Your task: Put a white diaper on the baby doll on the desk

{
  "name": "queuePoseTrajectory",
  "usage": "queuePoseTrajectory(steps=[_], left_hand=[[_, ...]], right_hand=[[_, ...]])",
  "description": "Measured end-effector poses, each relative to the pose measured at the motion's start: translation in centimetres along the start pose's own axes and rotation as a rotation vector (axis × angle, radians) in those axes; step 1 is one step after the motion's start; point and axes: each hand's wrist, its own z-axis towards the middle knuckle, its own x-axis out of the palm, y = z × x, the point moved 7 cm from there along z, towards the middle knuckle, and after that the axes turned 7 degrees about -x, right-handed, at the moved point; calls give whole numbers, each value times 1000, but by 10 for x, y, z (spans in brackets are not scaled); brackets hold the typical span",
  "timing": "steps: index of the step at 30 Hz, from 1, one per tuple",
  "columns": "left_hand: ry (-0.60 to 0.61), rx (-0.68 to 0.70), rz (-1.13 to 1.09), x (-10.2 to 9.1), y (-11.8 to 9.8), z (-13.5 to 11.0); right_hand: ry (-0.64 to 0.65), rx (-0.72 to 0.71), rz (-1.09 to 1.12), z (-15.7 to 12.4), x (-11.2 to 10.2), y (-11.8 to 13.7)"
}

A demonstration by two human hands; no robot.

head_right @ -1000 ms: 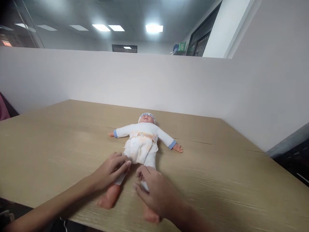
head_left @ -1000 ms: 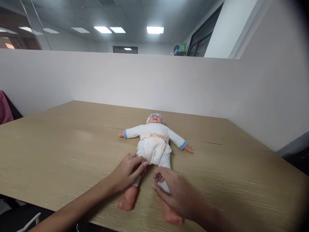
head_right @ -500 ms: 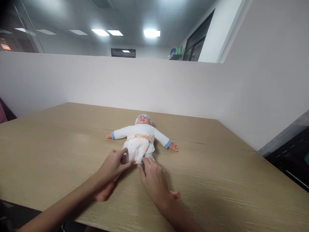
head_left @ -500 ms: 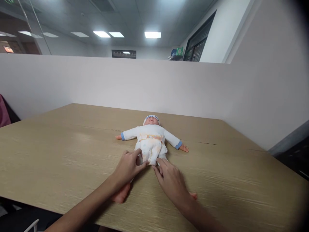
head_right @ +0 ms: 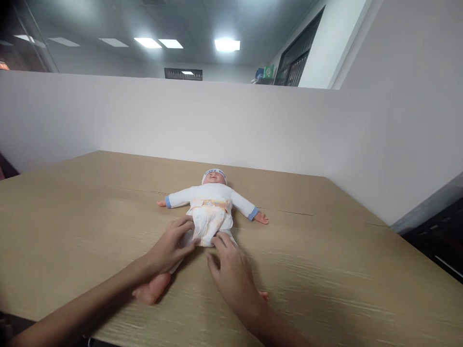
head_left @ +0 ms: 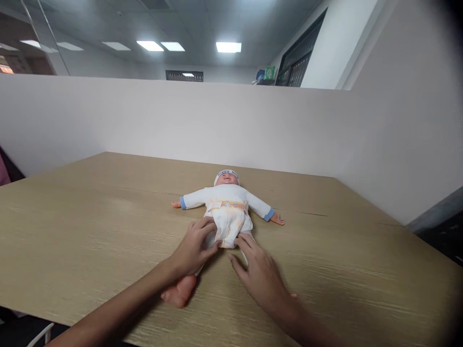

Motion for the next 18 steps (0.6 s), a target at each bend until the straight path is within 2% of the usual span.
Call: queuePoseTrajectory(steps=[8,14,18], left_hand=[[22,-87,-64,1,8,9],[-60,-138,-114,0,19,6],[-97,-217,-197,0,28,0]], right_hand=[[52,25,36,8,-3,0],[-22,58,85,4,1,-6],[-63,167,90,-2,1,-14]])
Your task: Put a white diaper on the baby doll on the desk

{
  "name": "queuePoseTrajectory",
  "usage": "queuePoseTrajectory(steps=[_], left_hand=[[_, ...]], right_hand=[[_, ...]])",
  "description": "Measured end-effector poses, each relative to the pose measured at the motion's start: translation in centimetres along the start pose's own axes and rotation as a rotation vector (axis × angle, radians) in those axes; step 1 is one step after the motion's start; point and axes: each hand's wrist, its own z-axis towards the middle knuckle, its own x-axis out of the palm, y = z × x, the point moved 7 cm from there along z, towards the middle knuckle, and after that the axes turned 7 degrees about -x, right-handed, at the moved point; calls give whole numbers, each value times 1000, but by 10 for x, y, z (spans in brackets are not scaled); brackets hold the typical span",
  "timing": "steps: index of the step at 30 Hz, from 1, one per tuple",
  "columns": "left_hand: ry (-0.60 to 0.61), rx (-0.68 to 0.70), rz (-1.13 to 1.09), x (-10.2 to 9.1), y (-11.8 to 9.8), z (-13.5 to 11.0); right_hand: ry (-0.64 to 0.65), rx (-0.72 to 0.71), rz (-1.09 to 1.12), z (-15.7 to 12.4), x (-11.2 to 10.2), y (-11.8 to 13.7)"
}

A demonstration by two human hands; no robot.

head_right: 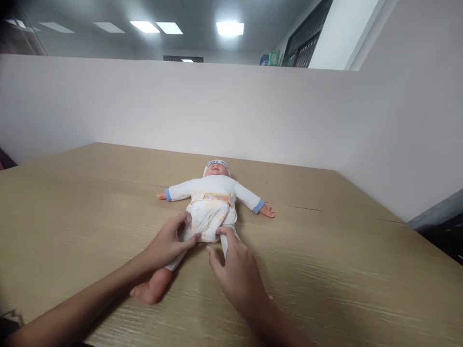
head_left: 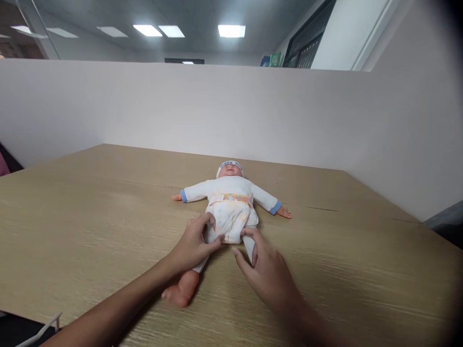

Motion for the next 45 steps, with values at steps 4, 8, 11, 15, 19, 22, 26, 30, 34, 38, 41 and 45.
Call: queuePoseTrajectory(steps=[4,8,11,15,19,22,26,30,34,38,41,45], left_hand=[[-53,-61,-117,-1,8,-1],[-118,-119,-206,-2,15,-3],[-116,-180,-239,-1,18,-5],[-43,-217,-317,2,21,-3],[67,-216,-394,6,22,2],[119,-214,-412,8,22,4],[148,-208,-455,10,23,6],[161,-205,-481,12,24,8],[152,-218,-562,11,22,9],[168,-291,-658,14,27,9],[153,-322,-683,14,32,8],[152,-334,-687,14,34,7]], right_hand=[[-34,61,85,-1,-1,-8],[-74,81,198,0,-3,-12],[-49,60,141,0,-3,-7],[7,-62,29,0,1,8],[27,-92,18,-2,3,11],[18,-108,39,-2,2,12],[26,-138,46,-1,2,14],[81,-40,30,3,6,7],[24,90,173,11,5,-7],[-124,188,283,14,-6,-22],[-136,256,252,12,-14,-27],[-97,280,224,10,-22,-25]])
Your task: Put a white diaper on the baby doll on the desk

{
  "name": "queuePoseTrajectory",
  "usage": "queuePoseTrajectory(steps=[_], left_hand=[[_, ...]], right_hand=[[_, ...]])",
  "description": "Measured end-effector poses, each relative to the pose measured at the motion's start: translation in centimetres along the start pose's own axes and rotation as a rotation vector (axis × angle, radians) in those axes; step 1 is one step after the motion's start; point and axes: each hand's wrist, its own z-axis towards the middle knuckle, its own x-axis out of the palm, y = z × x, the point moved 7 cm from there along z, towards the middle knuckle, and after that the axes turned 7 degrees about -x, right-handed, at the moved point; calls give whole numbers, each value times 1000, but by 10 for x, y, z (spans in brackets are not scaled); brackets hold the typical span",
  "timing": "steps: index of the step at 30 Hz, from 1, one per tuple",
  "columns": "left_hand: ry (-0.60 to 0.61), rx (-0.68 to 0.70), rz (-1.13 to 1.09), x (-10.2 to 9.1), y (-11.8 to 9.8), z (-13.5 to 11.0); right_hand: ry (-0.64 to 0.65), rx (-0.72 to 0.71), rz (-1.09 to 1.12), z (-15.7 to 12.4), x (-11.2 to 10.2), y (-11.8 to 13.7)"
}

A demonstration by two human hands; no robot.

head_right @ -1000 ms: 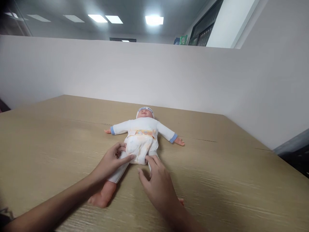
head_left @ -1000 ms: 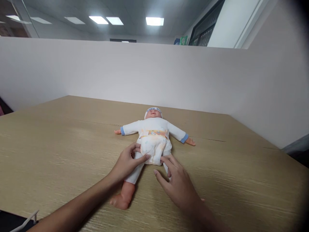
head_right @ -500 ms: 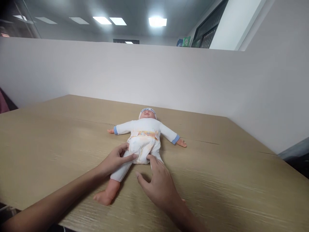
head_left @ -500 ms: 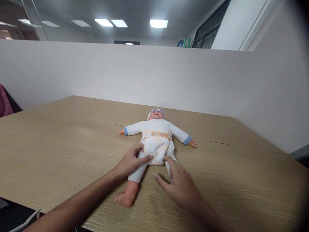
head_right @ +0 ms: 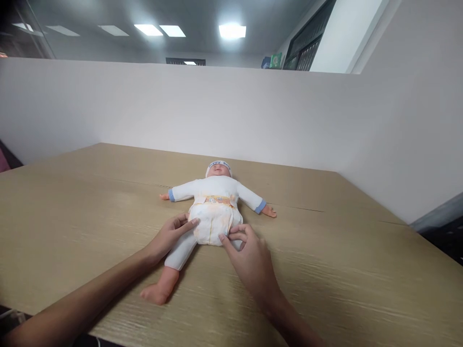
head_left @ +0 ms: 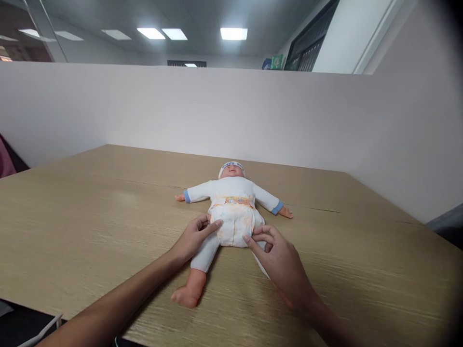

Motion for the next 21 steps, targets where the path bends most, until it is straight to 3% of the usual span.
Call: queuePoseTrajectory(steps=[12,16,21], left_hand=[[27,36,30,1,-2,1],[43,12,19,2,-2,0],[-32,21,31,-3,-6,1]], right_hand=[[47,-162,40,0,11,8],[127,-88,251,2,24,-2],[148,-57,495,0,30,-1]])
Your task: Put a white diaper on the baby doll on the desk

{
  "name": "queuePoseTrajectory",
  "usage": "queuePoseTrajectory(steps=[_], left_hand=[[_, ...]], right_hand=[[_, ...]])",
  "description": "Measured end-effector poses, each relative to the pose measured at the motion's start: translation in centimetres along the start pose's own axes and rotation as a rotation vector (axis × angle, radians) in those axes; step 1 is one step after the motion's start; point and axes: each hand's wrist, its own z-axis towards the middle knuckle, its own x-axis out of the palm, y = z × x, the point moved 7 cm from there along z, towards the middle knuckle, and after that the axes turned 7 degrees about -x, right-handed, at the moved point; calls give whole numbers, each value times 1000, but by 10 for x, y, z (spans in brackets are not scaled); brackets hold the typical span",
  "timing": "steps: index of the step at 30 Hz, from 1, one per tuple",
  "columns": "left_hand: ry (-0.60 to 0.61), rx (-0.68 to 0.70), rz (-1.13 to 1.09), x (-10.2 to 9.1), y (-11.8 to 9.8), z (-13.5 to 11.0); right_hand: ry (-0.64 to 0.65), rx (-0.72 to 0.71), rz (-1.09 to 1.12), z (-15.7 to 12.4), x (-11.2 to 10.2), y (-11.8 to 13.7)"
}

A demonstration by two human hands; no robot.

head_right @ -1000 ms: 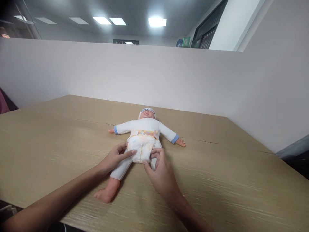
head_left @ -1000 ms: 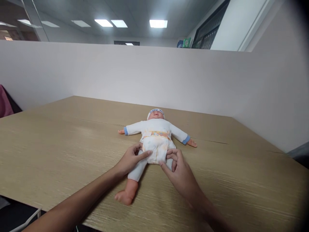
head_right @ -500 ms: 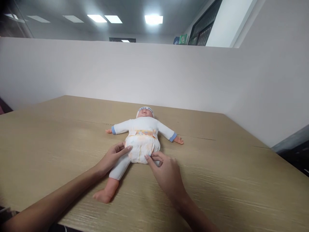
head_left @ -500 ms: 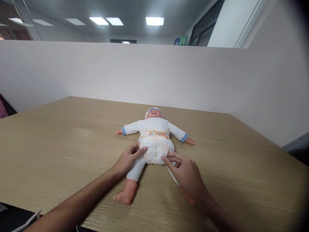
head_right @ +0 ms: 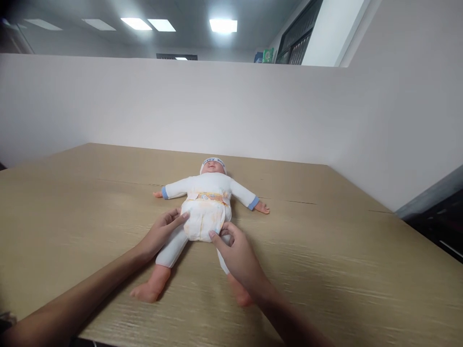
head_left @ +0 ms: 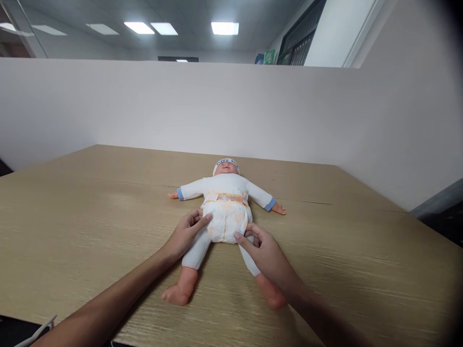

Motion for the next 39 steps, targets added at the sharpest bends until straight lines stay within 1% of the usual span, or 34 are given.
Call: queuePoseTrajectory(steps=[3,5,8,11,14,16,19,23,25,28,31,34,36,37,39], left_hand=[[14,6,-2,2,-2,-1],[14,35,22,3,-4,-3],[-65,157,148,-1,-12,-8],[-162,258,311,-7,-18,-11],[-231,306,406,-12,-21,-12],[-265,329,446,-14,-23,-13],[-317,361,493,-16,-24,-16],[-374,436,497,-21,-29,-16],[-371,496,484,-22,-36,-10],[-335,572,476,-20,-51,8],[-251,583,479,-12,-60,30],[-160,492,406,-8,-55,49],[-129,423,345,-8,-46,56],[-123,408,327,-9,-43,57],[-123,437,323,-10,-40,57]], right_hand=[[-33,19,-98,-4,-2,1],[-34,17,-184,-7,-4,3],[-38,2,-333,-9,-7,8],[-89,-48,-450,-10,-10,15],[-139,-158,-446,-9,-11,22],[-147,-202,-431,-9,-11,22],[-143,-219,-472,-9,-14,23],[-189,-235,-523,-6,-26,28],[-192,-241,-492,3,-33,28],[-171,-272,-372,28,-42,22],[-185,-323,-280,59,-49,12],[-190,-354,-243,81,-48,-3],[-181,-374,-225,87,-45,-11],[-174,-388,-221,88,-43,-14],[-165,-439,-235,85,-42,-14]])
